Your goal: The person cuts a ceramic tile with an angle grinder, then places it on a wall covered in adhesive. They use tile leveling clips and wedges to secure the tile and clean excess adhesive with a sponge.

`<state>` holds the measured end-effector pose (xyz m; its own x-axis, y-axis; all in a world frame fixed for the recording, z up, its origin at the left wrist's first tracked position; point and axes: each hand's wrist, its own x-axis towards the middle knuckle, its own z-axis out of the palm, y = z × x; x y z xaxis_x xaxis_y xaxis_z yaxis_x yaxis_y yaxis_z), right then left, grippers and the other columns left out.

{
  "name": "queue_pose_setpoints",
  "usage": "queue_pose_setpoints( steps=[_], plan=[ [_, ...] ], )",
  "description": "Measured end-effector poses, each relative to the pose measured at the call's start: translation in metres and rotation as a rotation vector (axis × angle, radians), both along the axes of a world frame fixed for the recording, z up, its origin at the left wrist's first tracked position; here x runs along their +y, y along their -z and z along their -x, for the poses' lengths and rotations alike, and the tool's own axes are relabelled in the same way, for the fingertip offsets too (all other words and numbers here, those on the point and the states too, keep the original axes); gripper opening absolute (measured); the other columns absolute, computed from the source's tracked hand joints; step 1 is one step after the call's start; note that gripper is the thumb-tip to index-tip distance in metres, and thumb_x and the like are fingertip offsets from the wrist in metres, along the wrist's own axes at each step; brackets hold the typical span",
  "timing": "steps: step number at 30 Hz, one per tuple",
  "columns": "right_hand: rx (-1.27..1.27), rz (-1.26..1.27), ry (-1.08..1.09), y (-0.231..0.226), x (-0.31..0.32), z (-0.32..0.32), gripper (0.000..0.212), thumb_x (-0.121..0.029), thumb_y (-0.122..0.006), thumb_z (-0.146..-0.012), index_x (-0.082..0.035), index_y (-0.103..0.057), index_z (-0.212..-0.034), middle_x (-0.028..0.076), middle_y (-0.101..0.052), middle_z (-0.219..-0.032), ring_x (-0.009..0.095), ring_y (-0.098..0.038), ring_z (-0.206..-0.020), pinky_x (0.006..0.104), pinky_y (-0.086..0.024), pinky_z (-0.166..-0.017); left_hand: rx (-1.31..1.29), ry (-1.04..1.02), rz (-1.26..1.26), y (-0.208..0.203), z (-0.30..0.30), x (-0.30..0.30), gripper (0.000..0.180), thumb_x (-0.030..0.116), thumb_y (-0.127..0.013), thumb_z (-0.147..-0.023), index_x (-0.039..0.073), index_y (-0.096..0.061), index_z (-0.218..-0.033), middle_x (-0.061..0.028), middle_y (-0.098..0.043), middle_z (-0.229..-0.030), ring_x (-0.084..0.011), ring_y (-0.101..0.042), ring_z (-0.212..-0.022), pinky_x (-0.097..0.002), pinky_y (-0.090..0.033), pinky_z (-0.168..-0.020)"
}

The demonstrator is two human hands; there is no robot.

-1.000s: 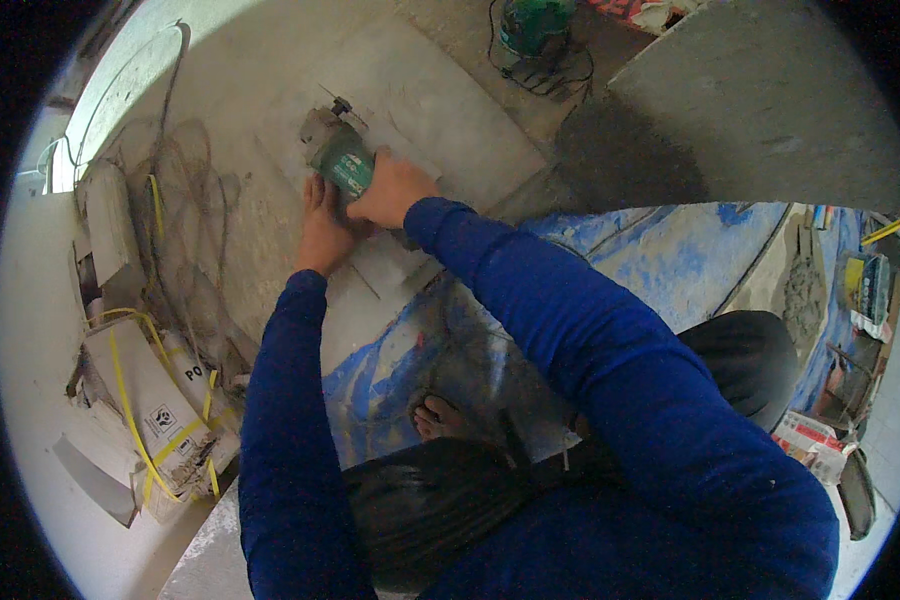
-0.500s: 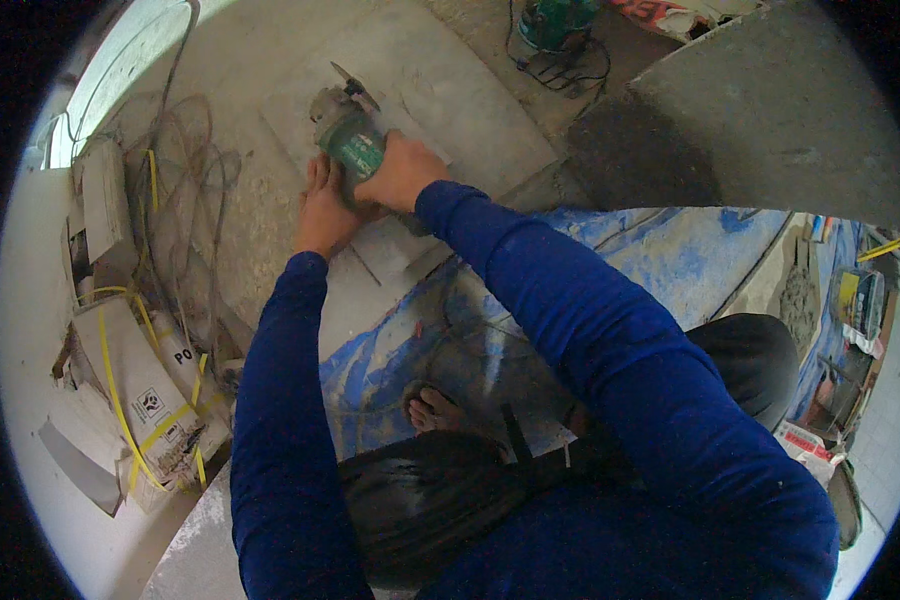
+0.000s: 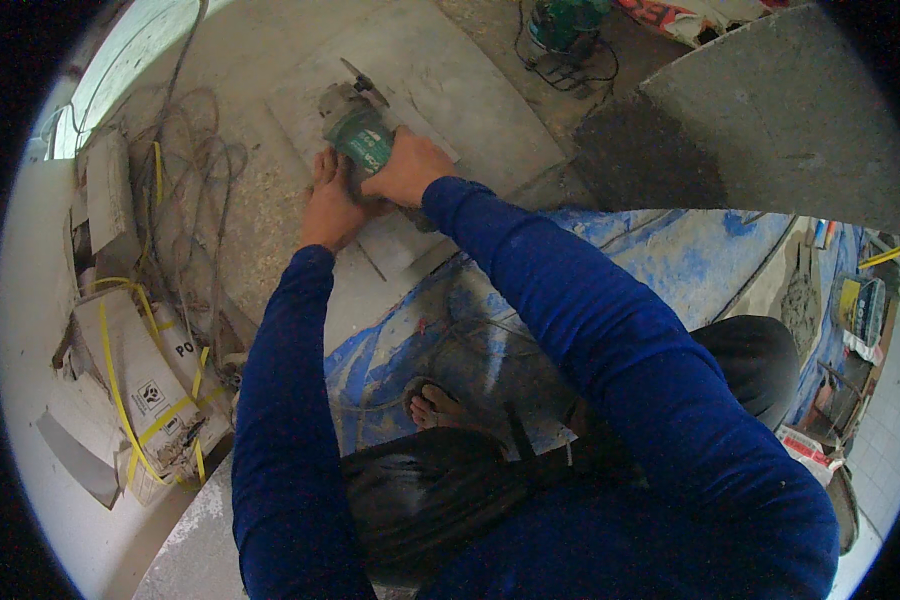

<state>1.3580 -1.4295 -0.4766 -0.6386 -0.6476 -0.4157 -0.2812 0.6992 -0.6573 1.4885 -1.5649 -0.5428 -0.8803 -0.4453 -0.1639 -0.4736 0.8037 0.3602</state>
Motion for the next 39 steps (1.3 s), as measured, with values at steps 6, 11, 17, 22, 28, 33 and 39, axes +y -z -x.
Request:
queue_pose_setpoints(
  steps=[6,11,17,22,28,33,39],
  plan=[
    [-0.015,0.001,0.008,-0.001,0.000,0.000,0.088,-0.043,-0.085,-0.064,0.004,-0.055,-0.132,0.027,-0.066,-0.127,0.040,-0.066,-0.119,0.0459,-0.054,-0.103,-0.030,-0.006,0.016,0.001,0.001,-0.001,0.126,0.063,-0.086,-0.067,0.004,-0.028,-0.162,-0.0178,-0.022,-0.170,-0.0343,-0.017,-0.158,-0.0632,-0.026,-0.120],
    [0.021,0.060,0.034,0.003,0.001,-0.001,0.087,-0.042,-0.086,-0.060,0.007,-0.057,-0.126,0.028,-0.070,-0.116,0.041,-0.070,-0.108,0.0450,-0.056,-0.095,-0.038,0.007,0.031,0.001,0.001,-0.002,0.125,0.064,-0.086,-0.066,0.003,-0.031,-0.160,-0.0171,-0.021,-0.171,-0.0337,-0.017,-0.158,-0.0640,-0.026,-0.120],
    [0.008,0.040,0.030,0.004,0.003,-0.002,0.085,-0.041,-0.087,-0.061,0.006,-0.059,-0.125,0.027,-0.070,-0.118,0.041,-0.069,-0.111,0.0448,-0.055,-0.097,-0.079,-0.011,0.043,-0.001,0.003,0.000,0.123,0.066,-0.085,-0.067,0.004,-0.032,-0.160,-0.0172,-0.020,-0.171,-0.0322,-0.013,-0.159,-0.0639,-0.023,-0.121],
    [0.009,-0.002,0.023,0.003,0.005,-0.003,0.080,-0.041,-0.087,-0.063,0.003,-0.062,-0.125,0.024,-0.069,-0.123,0.040,-0.068,-0.115,0.0457,-0.055,-0.101,-0.089,-0.021,0.001,-0.007,0.003,0.003,0.123,0.067,-0.084,-0.067,0.005,-0.032,-0.160,-0.0178,-0.018,-0.171,-0.0319,-0.012,-0.160,-0.0647,-0.019,-0.122],
    [-0.012,-0.039,0.029,0.002,0.008,-0.005,0.079,-0.040,-0.087,-0.063,0.003,-0.062,-0.125,0.025,-0.069,-0.123,0.040,-0.069,-0.113,0.0464,-0.056,-0.099,-0.086,-0.038,0.002,-0.010,0.003,0.005,0.121,0.065,-0.086,-0.066,0.004,-0.037,-0.158,-0.0180,-0.018,-0.171,-0.0335,-0.012,-0.159,-0.0653,-0.020,-0.122],
    [0.027,-0.015,0.019,0.005,0.013,-0.006,0.082,-0.042,-0.087,-0.061,0.004,-0.060,-0.124,0.026,-0.070,-0.117,0.040,-0.070,-0.109,0.0464,-0.057,-0.095,-0.033,-0.029,0.014,-0.004,0.002,0.003,0.119,0.063,-0.087,-0.065,0.004,-0.039,-0.156,-0.0186,-0.020,-0.170,-0.0349,-0.015,-0.159,-0.0660,-0.023,-0.121],
    [0.061,0.005,0.017,0.010,0.020,-0.009,0.082,-0.043,-0.086,-0.061,0.005,-0.060,-0.121,0.027,-0.070,-0.114,0.041,-0.070,-0.106,0.0461,-0.057,-0.093,-0.042,-0.016,0.037,0.003,0.000,0.000,0.113,0.057,-0.088,-0.067,0.005,-0.040,-0.156,-0.0167,-0.020,-0.171,-0.0374,-0.016,-0.158,-0.0681,-0.025,-0.119]
  ],
)
